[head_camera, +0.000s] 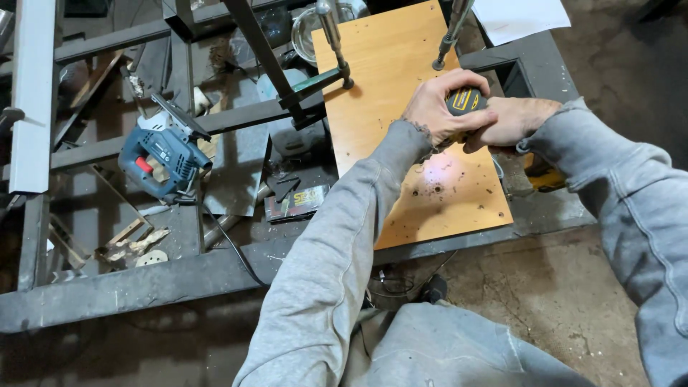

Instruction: Using a drill to create pilot holes and then using a jigsaw to cut a wooden board clamped to a metal frame.

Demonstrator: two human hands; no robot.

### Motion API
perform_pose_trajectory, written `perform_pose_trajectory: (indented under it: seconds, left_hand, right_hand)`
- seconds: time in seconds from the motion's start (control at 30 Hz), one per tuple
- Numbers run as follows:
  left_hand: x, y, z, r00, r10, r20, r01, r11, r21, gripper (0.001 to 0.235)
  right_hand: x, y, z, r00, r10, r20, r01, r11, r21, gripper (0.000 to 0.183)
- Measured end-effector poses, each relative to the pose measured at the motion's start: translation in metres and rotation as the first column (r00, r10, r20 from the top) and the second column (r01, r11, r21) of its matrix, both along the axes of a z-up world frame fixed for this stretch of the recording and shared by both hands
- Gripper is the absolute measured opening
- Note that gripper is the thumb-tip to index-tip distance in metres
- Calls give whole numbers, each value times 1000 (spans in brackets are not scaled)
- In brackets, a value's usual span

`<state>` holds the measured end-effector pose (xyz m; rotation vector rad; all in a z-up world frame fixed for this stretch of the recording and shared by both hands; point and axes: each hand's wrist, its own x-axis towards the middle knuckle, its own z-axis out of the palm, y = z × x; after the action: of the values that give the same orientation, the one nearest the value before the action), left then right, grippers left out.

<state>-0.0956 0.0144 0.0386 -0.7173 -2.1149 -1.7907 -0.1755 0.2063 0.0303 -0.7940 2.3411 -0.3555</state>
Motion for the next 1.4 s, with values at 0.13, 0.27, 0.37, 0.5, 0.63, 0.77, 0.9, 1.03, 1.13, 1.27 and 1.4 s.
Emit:
perform_pose_trajectory:
  seconds: [0.13, 0.27, 0.37, 0.5, 0.63, 0.77, 0.9, 1.03, 1.13, 1.27, 1.4]
  left_hand:
    - [-2, 1, -7, 1000, -27, 4, 27, 999, -17, 37]
    - [-7, 0, -20, 999, -35, -29, 34, 999, -37, 36]
    - [-4, -2, -17, 999, -37, -12, 37, 999, -19, 35]
    - [-4, -3, -18, 998, -44, 34, 43, 999, 24, 34]
    - [-6, -4, -24, 991, -114, 65, 109, 991, 80, 33]
    - [0, 0, -25, 986, -65, 153, 49, 993, 105, 34]
    - [1, -4, -34, 990, -48, 131, 40, 997, 63, 34]
    - [3, 3, -52, 1000, -9, 29, 7, 998, 60, 33]
    - [3, 2, -49, 998, 56, 30, -57, 998, 28, 31]
    - [-1, 10, -51, 988, 152, -19, -151, 988, 16, 33]
    - [-2, 9, 0, 984, 141, -112, -138, 990, 31, 31]
  right_hand:
    - [17, -5, 14, 994, -110, 25, 106, 986, 132, 35]
    - [19, -6, 7, 976, -202, 84, 185, 968, 169, 35]
    - [13, -4, -2, 986, -163, 45, 154, 974, 165, 33]
    - [15, -12, 5, 984, -174, 33, 167, 973, 162, 33]
    - [16, -16, 7, 976, -206, 67, 189, 962, 198, 33]
    - [10, -15, -6, 984, -142, 107, 122, 977, 173, 35]
    - [6, -17, -14, 994, -99, 38, 87, 968, 234, 35]
    - [1, -7, -39, 993, -91, 70, 74, 975, 211, 33]
    - [-11, 1, -62, 995, -61, 73, 52, 991, 119, 34]
    - [4, -15, -11, 989, -126, 82, 108, 974, 197, 31]
    - [-12, -1, 7, 974, -150, 171, 122, 979, 166, 21]
